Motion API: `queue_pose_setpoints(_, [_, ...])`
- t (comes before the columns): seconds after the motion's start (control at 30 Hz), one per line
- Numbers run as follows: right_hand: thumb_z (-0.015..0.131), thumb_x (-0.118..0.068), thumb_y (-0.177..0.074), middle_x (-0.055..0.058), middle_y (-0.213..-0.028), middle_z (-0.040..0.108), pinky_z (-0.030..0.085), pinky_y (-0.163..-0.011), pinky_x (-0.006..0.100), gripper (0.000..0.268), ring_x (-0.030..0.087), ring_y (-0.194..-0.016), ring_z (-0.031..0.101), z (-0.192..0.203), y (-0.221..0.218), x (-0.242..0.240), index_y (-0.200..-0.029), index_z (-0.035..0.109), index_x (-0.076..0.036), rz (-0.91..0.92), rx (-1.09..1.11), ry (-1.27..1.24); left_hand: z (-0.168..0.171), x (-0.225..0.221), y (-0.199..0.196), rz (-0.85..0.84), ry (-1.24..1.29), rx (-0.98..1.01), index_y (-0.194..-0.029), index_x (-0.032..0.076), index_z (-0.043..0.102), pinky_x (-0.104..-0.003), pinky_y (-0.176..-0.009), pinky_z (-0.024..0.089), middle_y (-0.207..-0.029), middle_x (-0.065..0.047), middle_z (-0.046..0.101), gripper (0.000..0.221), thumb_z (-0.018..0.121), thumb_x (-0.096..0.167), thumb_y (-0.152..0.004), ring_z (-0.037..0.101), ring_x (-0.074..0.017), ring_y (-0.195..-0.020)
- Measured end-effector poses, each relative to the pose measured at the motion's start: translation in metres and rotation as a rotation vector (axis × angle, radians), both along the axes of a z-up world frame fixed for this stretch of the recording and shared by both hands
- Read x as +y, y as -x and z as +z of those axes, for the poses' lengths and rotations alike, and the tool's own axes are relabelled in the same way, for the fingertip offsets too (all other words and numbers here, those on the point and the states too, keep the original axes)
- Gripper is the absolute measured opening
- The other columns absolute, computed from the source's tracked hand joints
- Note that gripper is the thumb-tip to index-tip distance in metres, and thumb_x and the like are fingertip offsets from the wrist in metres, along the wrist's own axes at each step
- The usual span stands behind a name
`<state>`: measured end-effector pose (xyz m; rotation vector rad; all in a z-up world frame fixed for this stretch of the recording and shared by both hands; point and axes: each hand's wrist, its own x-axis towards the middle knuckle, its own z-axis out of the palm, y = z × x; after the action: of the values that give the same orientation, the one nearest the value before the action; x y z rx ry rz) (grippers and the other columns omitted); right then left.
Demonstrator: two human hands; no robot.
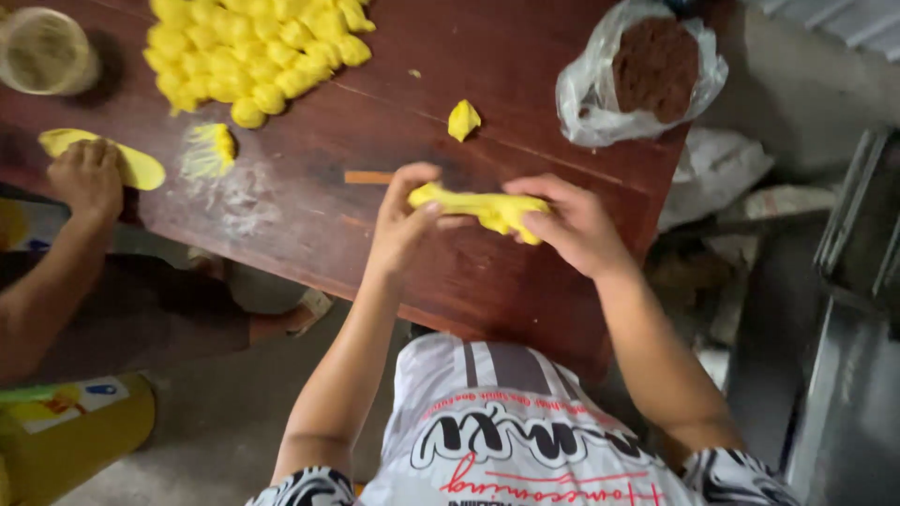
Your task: Portioning and shaping yellow dough into balls and arranging them on baking trays.
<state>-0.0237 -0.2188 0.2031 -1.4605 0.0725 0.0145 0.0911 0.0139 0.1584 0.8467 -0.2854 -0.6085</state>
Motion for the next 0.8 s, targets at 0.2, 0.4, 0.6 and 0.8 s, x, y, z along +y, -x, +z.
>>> queue_pose_setpoints(0.2, [0.064, -0.002, -0.103, 0.015, -0.108, 0.069, 0.058, -0.072, 0.034, 0.025, 0.019, -0.085, 0.069, -0.051, -0.059, 0.019, -0.126, 0.058, 0.004, -0.049, 0.204, -0.223, -0.032, -0.014, -0.056, -0.004, -0.030, -0.025, -0.149, 0.008, 0.045, -0.033, -0.090, 0.060, -0.130, -0.007, 0.058, 0.062, 0.071, -0.001, -0.094, 0.063, -0.0171, -0.107])
queue_pose_setpoints(0.4, [0.058, -0.011, -0.098, 0.010, -0.107, 0.073, 0.063, -0.072, 0.035, 0.030, 0.016, -0.085, 0.073, -0.029, -0.098, 0.044, -0.125, 0.065, 0.001, -0.251, 0.410, -0.398, -0.048, -0.029, -0.068, -0.166, -0.005, 0.062, -0.150, 0.012, 0.042, -0.028, -0.092, 0.060, -0.135, -0.004, 0.056, 0.067, 0.072, 0.002, -0.091, 0.064, -0.0114, -0.111])
queue_pose_setpoints(0.6, [0.074, -0.013, -0.094, 0.008, -0.091, 0.072, 0.051, -0.063, 0.028, 0.026, 0.013, -0.071, 0.061, -0.025, -0.089, 0.018, -0.117, 0.075, -0.002, -0.104, 0.390, 0.601, -0.107, -0.028, -0.083, -0.291, -0.168, -0.138, -0.120, 0.002, 0.061, -0.026, -0.080, 0.055, -0.106, -0.001, 0.065, 0.029, 0.074, -0.001, -0.095, 0.063, -0.0104, -0.093])
queue_pose_setpoints(0.8, [0.068, 0.000, -0.108, 0.010, -0.113, 0.070, 0.054, -0.093, 0.025, 0.007, 0.012, -0.101, 0.066, 0.033, -0.022, -0.013, -0.114, 0.069, 0.003, -0.291, -0.173, 0.571, -0.090, 0.020, -0.091, -0.248, -0.226, -0.348, -0.116, 0.003, 0.062, -0.026, -0.086, 0.054, -0.109, -0.002, 0.063, 0.023, 0.067, -0.005, -0.096, 0.062, -0.0102, -0.098])
